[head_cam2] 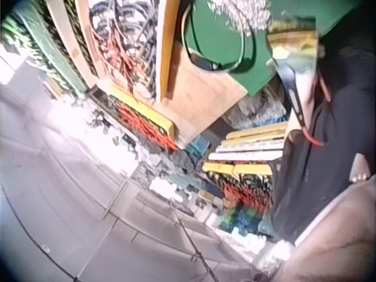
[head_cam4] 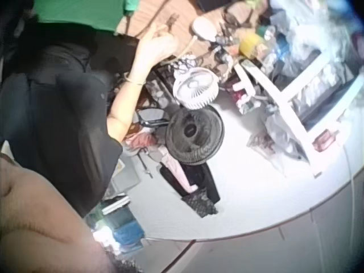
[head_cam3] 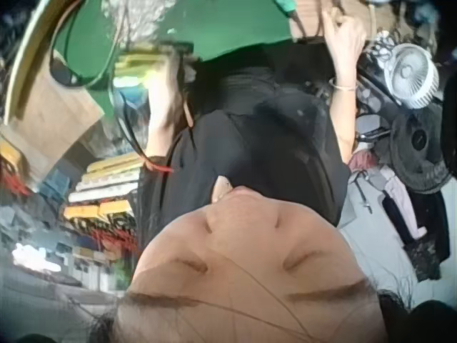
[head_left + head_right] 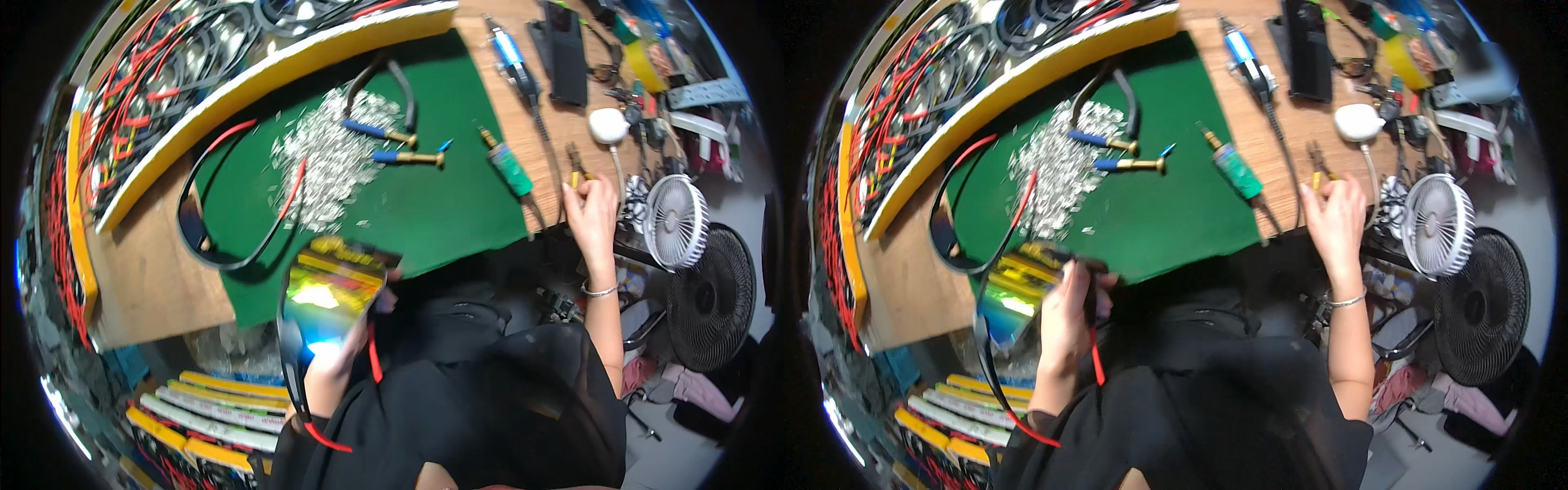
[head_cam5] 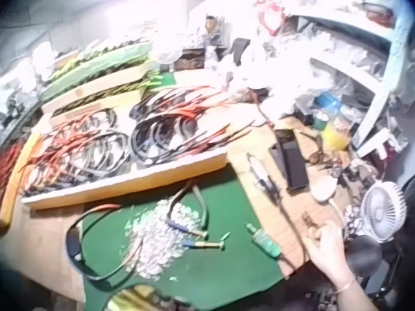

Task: The person assembles sunglasses by inserting small metal pins into the frame using a screwdriver and a yellow tool. They repeatedly pick up sunglasses from a tray, secure the pins, and place the finished units back on the tray.

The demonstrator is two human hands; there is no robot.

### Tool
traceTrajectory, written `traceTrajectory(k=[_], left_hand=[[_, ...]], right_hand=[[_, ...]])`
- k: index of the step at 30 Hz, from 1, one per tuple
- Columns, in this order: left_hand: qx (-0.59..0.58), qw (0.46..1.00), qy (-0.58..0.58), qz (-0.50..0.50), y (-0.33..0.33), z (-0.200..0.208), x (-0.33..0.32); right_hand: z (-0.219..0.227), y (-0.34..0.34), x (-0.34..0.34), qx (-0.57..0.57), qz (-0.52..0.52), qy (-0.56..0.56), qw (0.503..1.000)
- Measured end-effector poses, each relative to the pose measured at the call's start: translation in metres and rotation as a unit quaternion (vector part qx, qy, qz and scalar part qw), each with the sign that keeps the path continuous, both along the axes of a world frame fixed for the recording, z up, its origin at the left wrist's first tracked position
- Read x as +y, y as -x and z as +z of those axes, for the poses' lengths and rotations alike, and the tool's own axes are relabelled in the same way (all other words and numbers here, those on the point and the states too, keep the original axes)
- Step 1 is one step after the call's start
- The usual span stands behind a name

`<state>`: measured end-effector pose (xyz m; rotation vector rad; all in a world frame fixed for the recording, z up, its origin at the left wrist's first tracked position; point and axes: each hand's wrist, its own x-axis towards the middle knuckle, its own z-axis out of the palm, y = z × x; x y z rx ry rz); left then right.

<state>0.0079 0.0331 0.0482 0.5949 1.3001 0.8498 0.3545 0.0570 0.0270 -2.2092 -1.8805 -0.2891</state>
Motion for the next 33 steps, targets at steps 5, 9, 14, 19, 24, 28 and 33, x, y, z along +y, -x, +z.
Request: traceTrajectory(k=[5,9,14,19,24,28,33], left_hand=[[-0.078,0.997,0.025,0.010,0.011,0.004,0.012],[-0.002,0.998,-0.007,0.058,0.017,0.006,0.003],[-0.009,0.997,-0.052,0.053,0.018,-0.015,-0.008],[0.057,0.997,-0.002,0.055,0.032,-0.019,-0.021],[-0.018,0.998,-0.064,0.007,0.043,-0.023,-0.029],[0.006,0.999,-0.036,0.027,0.039,-0.029,-0.032],[0.040,0.998,-0.038,0.030,0.035,-0.029,-0.027]], right_hand=[[-0.013,-0.002,-0.002,-0.030,0.022,-0.014,0.999],[0.033,0.036,-0.015,0.283,0.033,-0.036,0.958],[0.071,0.130,-0.039,0.640,0.122,0.345,0.675],[0.034,0.184,-0.039,0.542,0.297,0.416,0.667],[0.014,0.192,-0.040,0.547,0.287,0.380,0.688],[0.019,0.195,-0.038,0.550,0.315,0.354,0.688],[0.021,0.192,-0.036,0.551,0.286,0.380,0.686]])
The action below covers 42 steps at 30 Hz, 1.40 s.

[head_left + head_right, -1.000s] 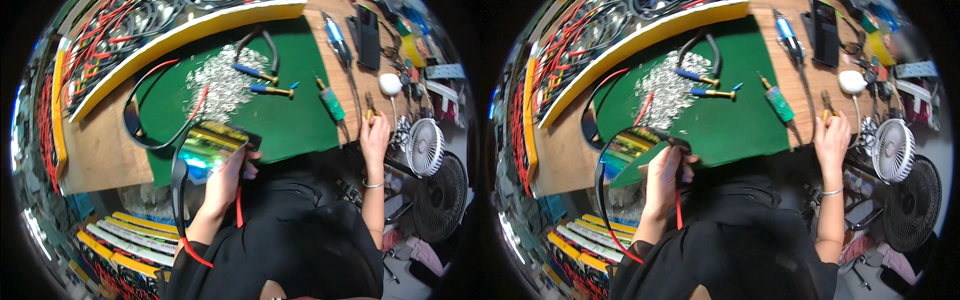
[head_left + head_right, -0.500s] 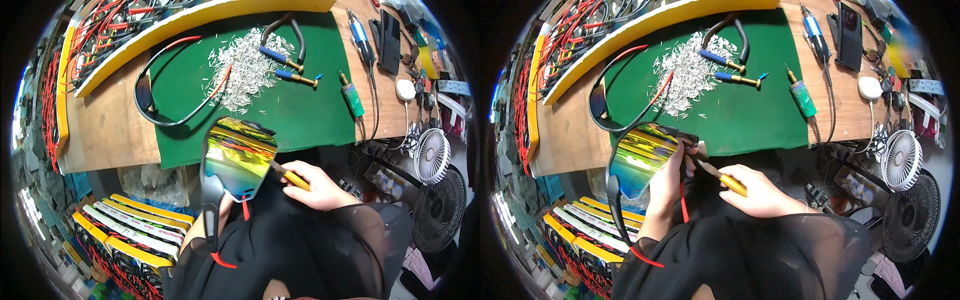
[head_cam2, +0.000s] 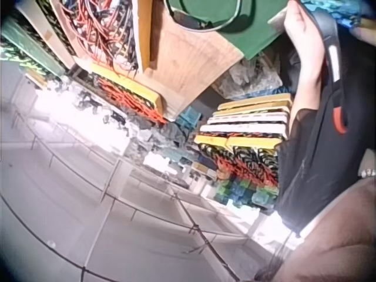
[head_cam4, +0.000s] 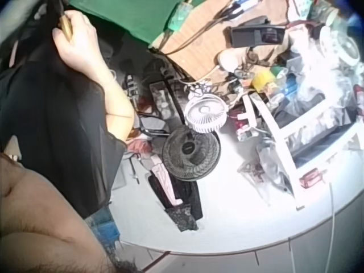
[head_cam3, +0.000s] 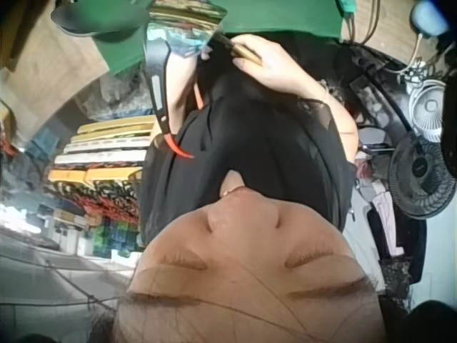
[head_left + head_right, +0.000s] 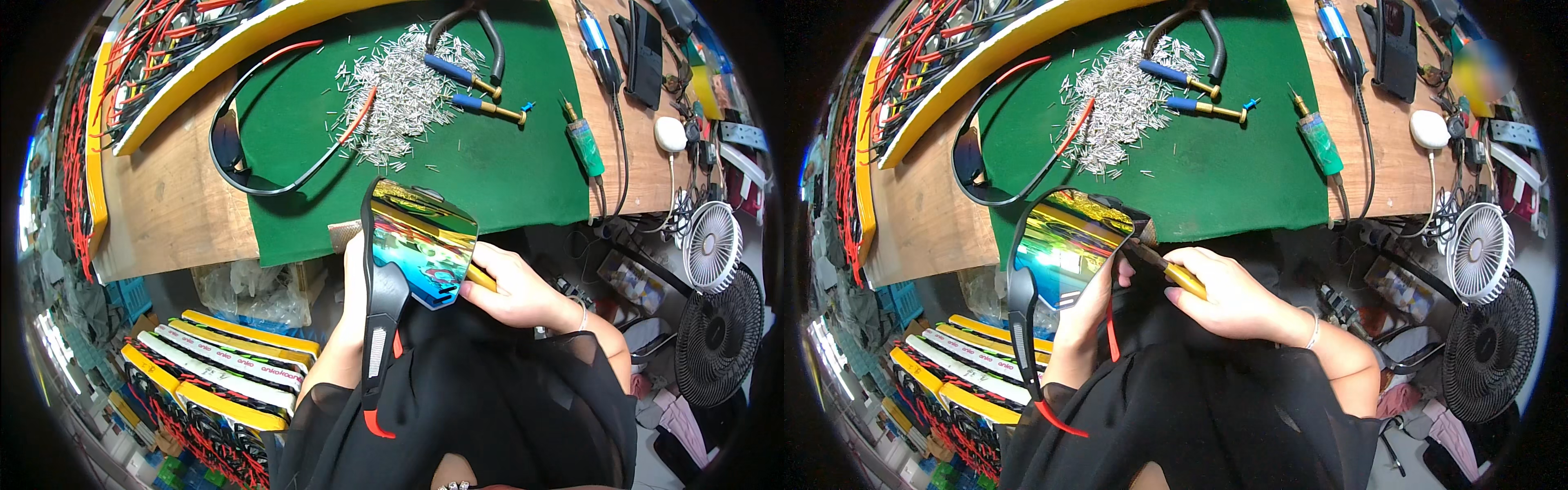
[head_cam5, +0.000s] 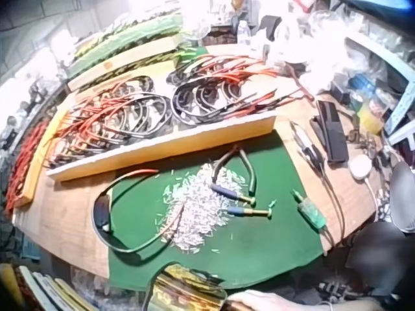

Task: The person assembles sunglasses by inserting small metal pins into the frame using a screwdriver and a yellow tool. They repeatedly pick up sunglasses from a tray, secure the pins, and place the finished units back on the tray.

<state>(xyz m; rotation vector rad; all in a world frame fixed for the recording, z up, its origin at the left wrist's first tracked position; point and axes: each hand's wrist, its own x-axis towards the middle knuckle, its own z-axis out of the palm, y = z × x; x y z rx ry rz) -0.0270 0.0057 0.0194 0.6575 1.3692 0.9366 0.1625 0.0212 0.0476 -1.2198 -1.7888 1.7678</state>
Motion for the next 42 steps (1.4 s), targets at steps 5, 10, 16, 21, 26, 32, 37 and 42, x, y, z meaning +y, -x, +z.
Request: traceTrajectory(k=[5,10,16,21,26,32,37,42], left_hand=[[0.007,1.000,0.008,-0.009,0.003,-0.009,-0.005],[0.063,0.998,-0.006,-0.029,0.001,0.002,0.002],[0.050,0.997,-0.048,-0.034,0.001,0.012,0.004],[0.111,0.990,-0.049,-0.072,0.005,0.000,0.002],[0.048,0.996,0.061,-0.032,-0.007,0.027,0.017],[0.027,0.999,0.040,0.003,-0.011,0.026,0.014],[0.026,0.998,0.051,0.005,-0.012,0.017,0.013],[0.018,0.998,0.060,0.007,-0.014,0.027,0.013]], right_hand=[[0.000,-0.001,0.000,0.005,-0.005,0.020,1.000],[0.000,0.000,0.000,0.018,-0.017,0.051,0.998],[-0.003,-0.001,-0.001,0.015,-0.010,0.068,0.998],[0.000,-0.001,0.000,0.007,-0.011,0.073,0.997],[0.011,0.002,-0.001,-0.092,-0.001,-0.016,0.996],[0.015,0.005,-0.007,-0.058,-0.030,0.026,0.998],[0.012,0.003,-0.011,-0.034,-0.059,0.067,0.995],[0.017,0.006,-0.015,-0.106,-0.034,-0.075,0.991]])
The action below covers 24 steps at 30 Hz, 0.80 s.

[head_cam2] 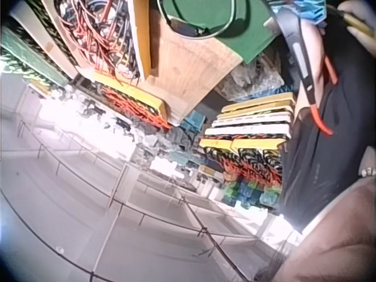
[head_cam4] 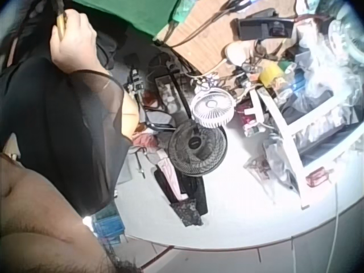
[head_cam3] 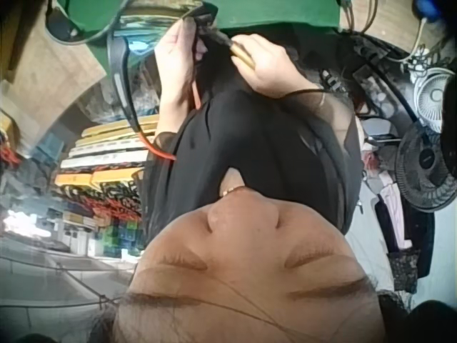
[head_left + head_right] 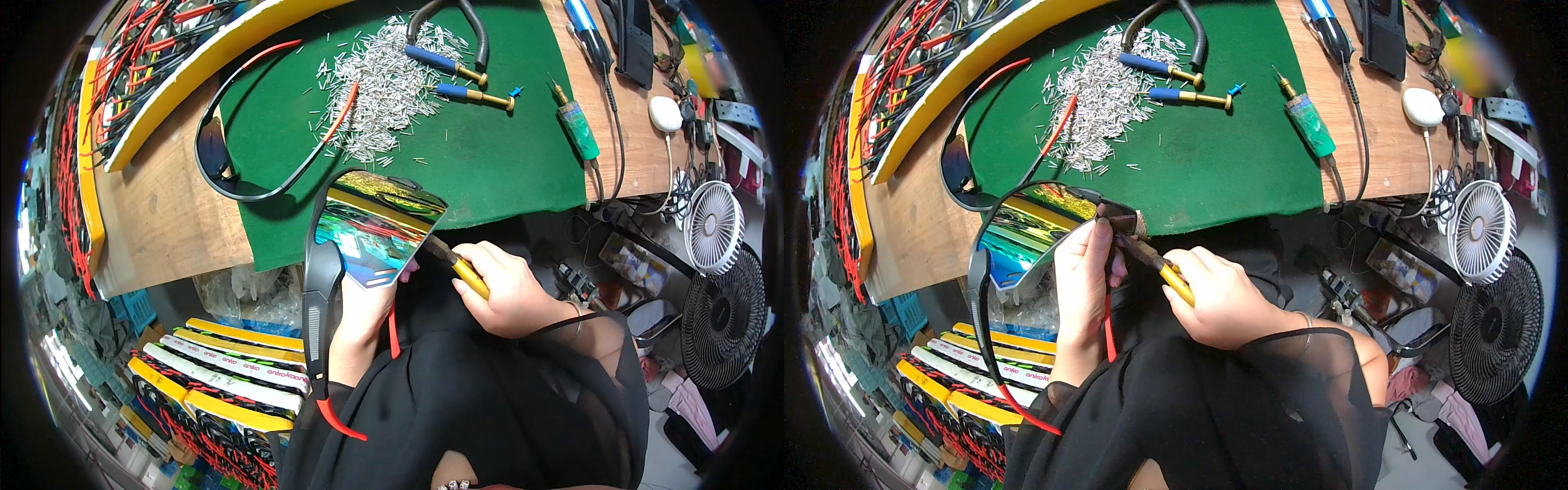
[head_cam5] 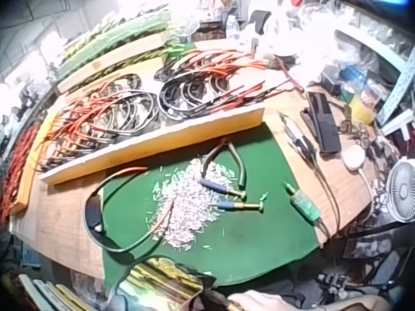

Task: The person assembles sunglasses by inserting small metal pins into the frame using a screwdriver and a yellow tool. They repeatedly pick up sunglasses from a tray, secure the pins, and place the finished units back on the tray.

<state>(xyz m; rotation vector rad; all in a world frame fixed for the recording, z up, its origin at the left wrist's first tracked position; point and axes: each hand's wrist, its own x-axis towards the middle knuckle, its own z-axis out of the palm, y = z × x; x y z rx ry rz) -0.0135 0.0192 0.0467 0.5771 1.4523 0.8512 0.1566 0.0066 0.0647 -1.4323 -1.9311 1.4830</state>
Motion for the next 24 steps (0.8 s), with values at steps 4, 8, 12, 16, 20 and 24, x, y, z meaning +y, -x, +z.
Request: traceTrajectory(k=[4,8,12,16,20,24], left_hand=[[-0.009,0.997,0.024,0.076,0.008,-0.024,-0.020],[-0.065,0.994,-0.020,0.086,0.008,-0.036,-0.019],[0.031,0.998,0.046,-0.001,0.000,-0.011,-0.003],[0.020,0.999,0.031,0.020,0.005,-0.011,-0.017],[-0.080,0.995,-0.038,0.044,0.010,-0.054,-0.031],[-0.079,0.990,0.028,0.118,0.001,-0.025,-0.017]], right_hand=[[0.003,-0.006,0.013,0.171,-0.042,0.382,0.907],[-0.008,-0.002,-0.005,0.054,-0.022,0.004,0.998],[-0.008,-0.003,-0.005,-0.063,0.010,-0.183,0.981],[-0.005,-0.008,0.004,0.128,-0.025,0.204,0.970],[0.004,-0.010,0.005,0.195,-0.102,0.386,0.896],[-0.001,-0.006,-0.006,-0.020,-0.002,-0.078,0.997]])
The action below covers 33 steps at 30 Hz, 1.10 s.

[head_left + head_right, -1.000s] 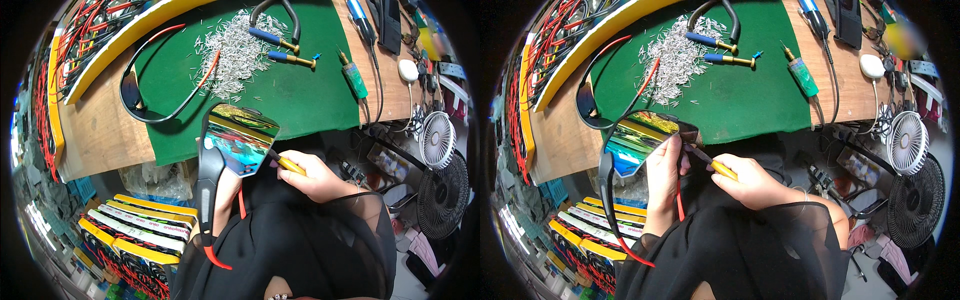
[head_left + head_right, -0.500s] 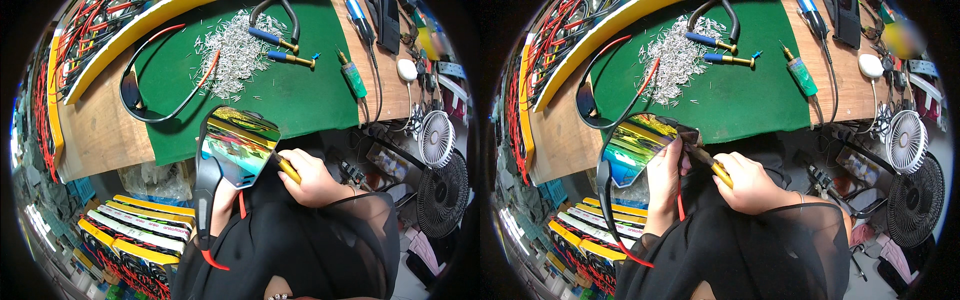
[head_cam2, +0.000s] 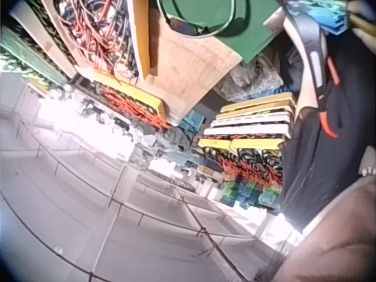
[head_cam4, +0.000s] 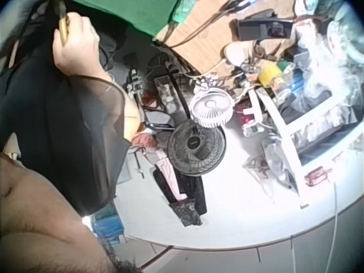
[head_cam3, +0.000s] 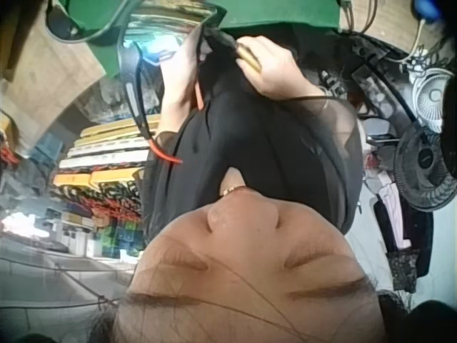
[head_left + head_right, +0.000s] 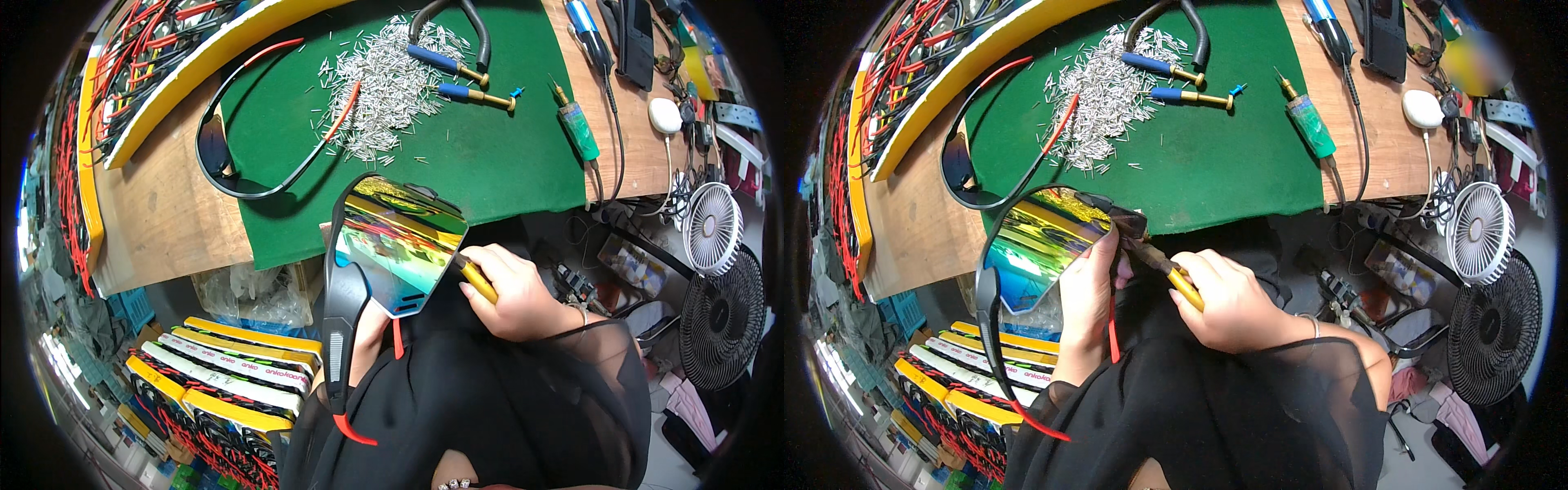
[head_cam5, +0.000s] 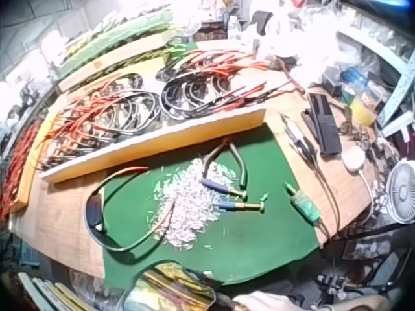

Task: The person assembles sunglasses by inserting small metal pins into the frame using a screwdriver and a yellow tool. They repeatedly pick up sunglasses from a tray, secure the pins, and place the finished units back on the tray.

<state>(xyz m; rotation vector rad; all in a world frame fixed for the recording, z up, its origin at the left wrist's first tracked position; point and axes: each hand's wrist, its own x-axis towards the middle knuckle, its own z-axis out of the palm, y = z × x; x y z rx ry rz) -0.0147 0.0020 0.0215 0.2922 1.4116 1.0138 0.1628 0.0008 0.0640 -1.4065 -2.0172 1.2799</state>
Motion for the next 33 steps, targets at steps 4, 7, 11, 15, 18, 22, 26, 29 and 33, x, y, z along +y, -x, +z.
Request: traceTrajectory(k=[4,7,11,15,18,22,26,29,33], left_hand=[[0.160,0.985,0.002,-0.059,-0.009,0.021,0.007],[0.078,0.994,-0.014,-0.074,-0.001,0.014,0.003],[0.080,0.992,-0.031,-0.087,-0.002,0.015,0.004],[0.056,0.997,-0.014,-0.052,-0.005,0.019,0.009],[0.071,0.993,-0.022,-0.087,-0.007,0.032,0.015],[0.040,0.997,-0.013,-0.058,-0.008,0.028,0.013],[0.028,0.994,-0.073,-0.082,0.001,0.001,0.001],[0.018,0.987,-0.117,-0.106,0.007,-0.007,-0.004],[-0.077,0.994,-0.051,-0.055,0.005,-0.007,-0.005]], right_hand=[[0.000,0.001,0.002,0.009,0.007,-0.030,0.999],[-0.002,-0.006,0.005,0.163,-0.028,0.262,0.951],[-0.005,-0.006,0.007,0.201,-0.054,0.322,0.924],[-0.007,0.000,0.003,-0.041,0.028,-0.133,0.990],[-0.007,-0.001,0.006,-0.095,0.055,-0.215,0.970],[-0.007,-0.002,0.008,-0.090,0.051,-0.223,0.969],[-0.004,-0.007,0.004,0.009,0.023,0.030,0.999],[-0.009,-0.007,0.006,0.105,0.010,0.132,0.986],[-0.005,-0.008,0.013,0.137,0.012,0.240,0.961]])
